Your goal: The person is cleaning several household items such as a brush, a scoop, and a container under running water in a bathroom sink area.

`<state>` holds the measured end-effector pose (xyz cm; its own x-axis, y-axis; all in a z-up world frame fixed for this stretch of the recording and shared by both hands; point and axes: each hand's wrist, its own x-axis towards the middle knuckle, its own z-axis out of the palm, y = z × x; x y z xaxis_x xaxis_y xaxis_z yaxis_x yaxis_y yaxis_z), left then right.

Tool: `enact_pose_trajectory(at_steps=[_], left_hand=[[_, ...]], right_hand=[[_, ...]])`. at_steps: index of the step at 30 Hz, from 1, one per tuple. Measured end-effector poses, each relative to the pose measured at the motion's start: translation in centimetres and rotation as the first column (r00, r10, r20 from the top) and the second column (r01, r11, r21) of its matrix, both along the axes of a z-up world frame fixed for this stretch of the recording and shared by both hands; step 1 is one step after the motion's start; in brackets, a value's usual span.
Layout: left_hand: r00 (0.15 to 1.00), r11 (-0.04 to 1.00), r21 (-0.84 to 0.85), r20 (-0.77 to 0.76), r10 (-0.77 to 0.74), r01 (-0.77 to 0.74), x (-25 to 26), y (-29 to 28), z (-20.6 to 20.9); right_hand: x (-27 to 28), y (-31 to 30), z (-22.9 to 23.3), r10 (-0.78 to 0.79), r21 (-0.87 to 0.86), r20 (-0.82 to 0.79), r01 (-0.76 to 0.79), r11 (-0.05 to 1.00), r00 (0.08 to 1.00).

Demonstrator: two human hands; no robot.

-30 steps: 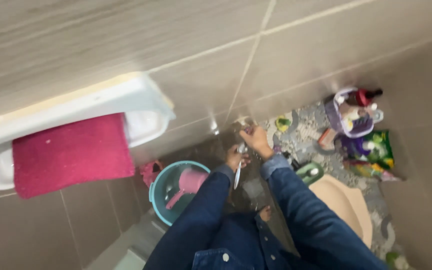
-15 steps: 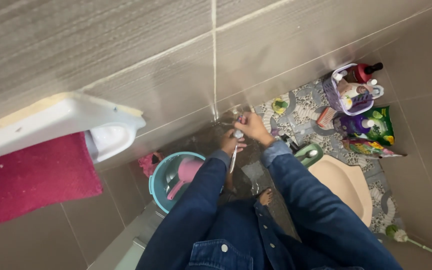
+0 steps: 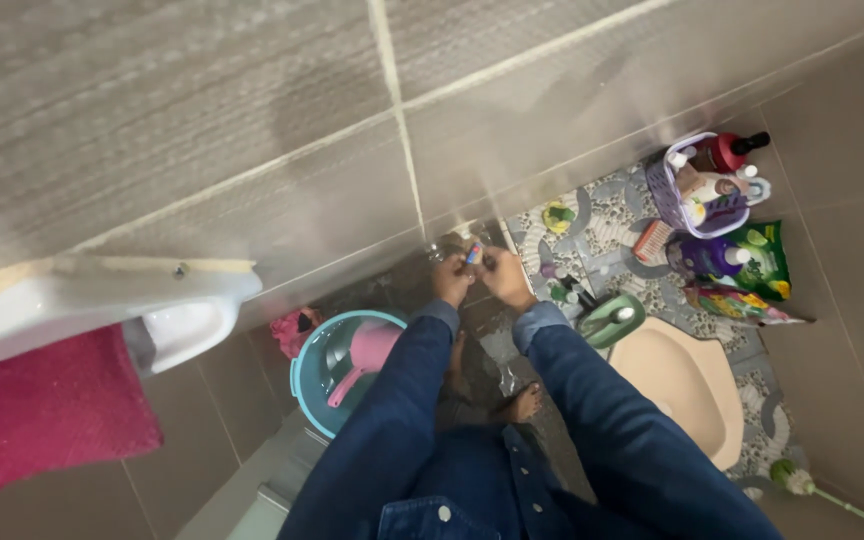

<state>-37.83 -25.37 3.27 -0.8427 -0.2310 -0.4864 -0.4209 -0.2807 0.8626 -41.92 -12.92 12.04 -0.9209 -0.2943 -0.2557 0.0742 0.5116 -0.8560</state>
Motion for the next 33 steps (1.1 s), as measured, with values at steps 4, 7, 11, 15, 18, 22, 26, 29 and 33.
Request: enact_pose_trajectory(at_steps=[4,7,11,15,18,22,26,29,33], left_hand=[[0.986,0.914,-0.406,-0.155,-0.058,-0.010,0.4,-0.6,0.0],[0.987,0.905,-0.424,-0.152,-0.045,-0.024,0.6,-0.2,0.4],[0.988,0.849,-0.527,-0.119,-0.102,0.024,-0.5,1.1,-0.3],[0.983,0.795,-0.603,-0.098,-0.154,0.064,-3.1,1.6,0.0],[0.969,0.762,-0.603,0.088,-0.231,0.236,-4.3,1.1,3.8],[0.964,0.779,-0.570,0.200,-0.176,0.261,-5.9,1.2,4.2],[0.942,0.687,-0.646,0.200,-0.270,0.333,-5.2,3.7,0.2],[0.903,0.592,-0.766,-0.037,-0.428,0.250,-3.1,3.7,0.6],[0.938,0.812,-0.577,-0.227,-0.261,0.086,-1.1,1.4,-0.3]], right_hand=[[-1.2,-0.5,-3.3,0.096,0.234,-0.207,-0.046,0.971,0.974],[-1.7,-0.9,-2.6,0.251,0.575,0.032,-0.223,0.787,0.968],[-0.9,-1.2,-0.2,0.166,0.551,0.079,-0.182,0.815,0.983],[1.0,-0.7,-1.5,0.100,0.388,0.019,-0.100,0.916,0.995],[2.4,-0.2,-1.3,-0.006,0.317,-0.115,0.043,0.947,0.993],[3.4,0.8,0.3,-0.079,0.263,-0.130,0.112,0.958,0.988],[3.3,2.2,0.6,-0.143,0.329,-0.159,0.189,0.925,0.977],[2.7,1.2,2.0,-0.200,0.359,-0.115,0.229,0.905,0.973],[1.8,0.5,-1.4,-0.030,0.175,-0.257,0.077,0.982,0.966]])
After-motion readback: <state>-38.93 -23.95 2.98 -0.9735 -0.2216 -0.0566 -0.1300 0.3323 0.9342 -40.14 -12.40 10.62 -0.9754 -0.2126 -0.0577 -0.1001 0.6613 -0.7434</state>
